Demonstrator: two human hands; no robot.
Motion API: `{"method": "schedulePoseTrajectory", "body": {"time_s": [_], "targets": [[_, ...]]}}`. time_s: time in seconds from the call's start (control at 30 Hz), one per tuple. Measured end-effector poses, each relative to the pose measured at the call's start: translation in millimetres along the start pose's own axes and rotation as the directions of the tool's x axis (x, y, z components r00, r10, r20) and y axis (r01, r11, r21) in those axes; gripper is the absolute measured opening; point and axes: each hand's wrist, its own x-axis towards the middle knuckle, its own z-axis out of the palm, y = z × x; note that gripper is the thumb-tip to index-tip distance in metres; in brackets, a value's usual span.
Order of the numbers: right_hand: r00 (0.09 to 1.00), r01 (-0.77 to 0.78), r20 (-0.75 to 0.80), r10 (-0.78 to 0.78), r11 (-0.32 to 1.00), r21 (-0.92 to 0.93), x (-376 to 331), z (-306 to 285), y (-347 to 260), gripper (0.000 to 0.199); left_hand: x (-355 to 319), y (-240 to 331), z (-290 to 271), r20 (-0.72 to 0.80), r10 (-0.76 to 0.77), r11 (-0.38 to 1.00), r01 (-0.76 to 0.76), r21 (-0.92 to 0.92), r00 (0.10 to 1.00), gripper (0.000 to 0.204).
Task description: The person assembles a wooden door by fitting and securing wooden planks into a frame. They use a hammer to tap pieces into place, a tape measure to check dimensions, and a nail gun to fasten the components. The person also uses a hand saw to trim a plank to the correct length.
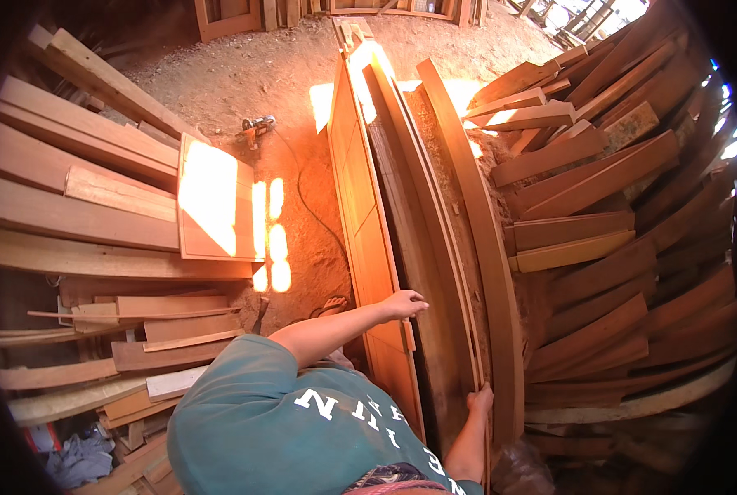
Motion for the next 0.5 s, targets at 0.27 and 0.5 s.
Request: {"method": "schedulePoseTrajectory", "body": {"time_s": [0.27, 0.5], "targets": [[0.992, 0.034, -0.122, -0.039, 0.998, -0.043, -32.0, -12.3, -53.7, 0.023, 73.7, 53.5, 25.3, 0.021, -0.322, 0.941, 0.322, -0.1, 0.947, 0.111], [0.994, 0.076, -0.067, -0.085, 0.989, -0.124, -45.9, -12.1, -55.6, 0.043, 101.3, 42.3, 62.9, -0.085, -0.395, 0.91, 0.377, -0.174, 0.915, 0.073]]}}
